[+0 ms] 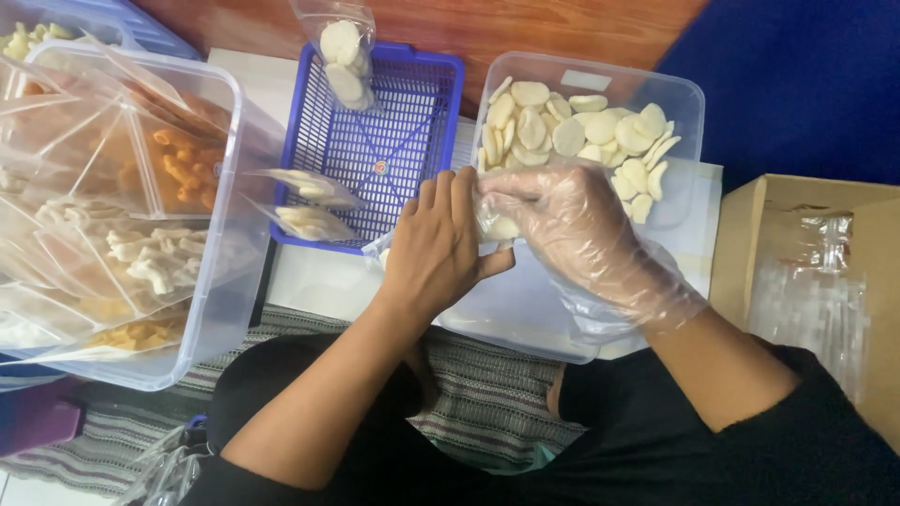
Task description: Manually packing round white snacks into small plastic bags from a large container.
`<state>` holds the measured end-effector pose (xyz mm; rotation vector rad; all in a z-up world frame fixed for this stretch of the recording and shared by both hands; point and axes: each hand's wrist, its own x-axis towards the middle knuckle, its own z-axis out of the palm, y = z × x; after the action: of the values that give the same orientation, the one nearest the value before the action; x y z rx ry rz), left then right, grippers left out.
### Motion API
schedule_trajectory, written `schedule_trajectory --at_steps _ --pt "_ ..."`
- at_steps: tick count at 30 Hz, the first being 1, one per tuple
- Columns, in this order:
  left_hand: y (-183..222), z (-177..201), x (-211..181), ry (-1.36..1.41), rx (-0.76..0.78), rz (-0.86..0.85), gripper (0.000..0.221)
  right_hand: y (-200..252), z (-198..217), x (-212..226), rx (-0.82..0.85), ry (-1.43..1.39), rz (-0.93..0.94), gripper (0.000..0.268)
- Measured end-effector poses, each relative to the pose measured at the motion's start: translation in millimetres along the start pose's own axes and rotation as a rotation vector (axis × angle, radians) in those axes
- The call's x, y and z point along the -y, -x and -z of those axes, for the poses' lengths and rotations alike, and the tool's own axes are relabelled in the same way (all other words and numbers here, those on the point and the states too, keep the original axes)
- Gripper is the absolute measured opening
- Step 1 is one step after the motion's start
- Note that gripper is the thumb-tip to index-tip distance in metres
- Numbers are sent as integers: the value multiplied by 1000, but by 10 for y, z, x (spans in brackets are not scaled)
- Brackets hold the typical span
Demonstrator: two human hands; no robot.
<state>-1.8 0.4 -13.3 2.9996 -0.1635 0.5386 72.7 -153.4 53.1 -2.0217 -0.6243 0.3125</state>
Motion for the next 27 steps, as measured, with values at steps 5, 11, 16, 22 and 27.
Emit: schedule_trajectory --at_steps 5,11,16,22,27 --pt "-12 5 48 20 -13 -1 96 -21 234 -10 284 -301 -85 43" --pt "41 23 16 58 -94 -36 94 41 96 -50 120 -274 -7 37" --pt "60 69 28 123 -96 -34 89 96 39 62 12 -167 0 37" --pt "92 74 -35 126 -90 -103 90 200 51 73 10 -179 -20 23" --pt "82 21 -29 153 -115 -90 85 301 -10 104 -152 576 -41 15"
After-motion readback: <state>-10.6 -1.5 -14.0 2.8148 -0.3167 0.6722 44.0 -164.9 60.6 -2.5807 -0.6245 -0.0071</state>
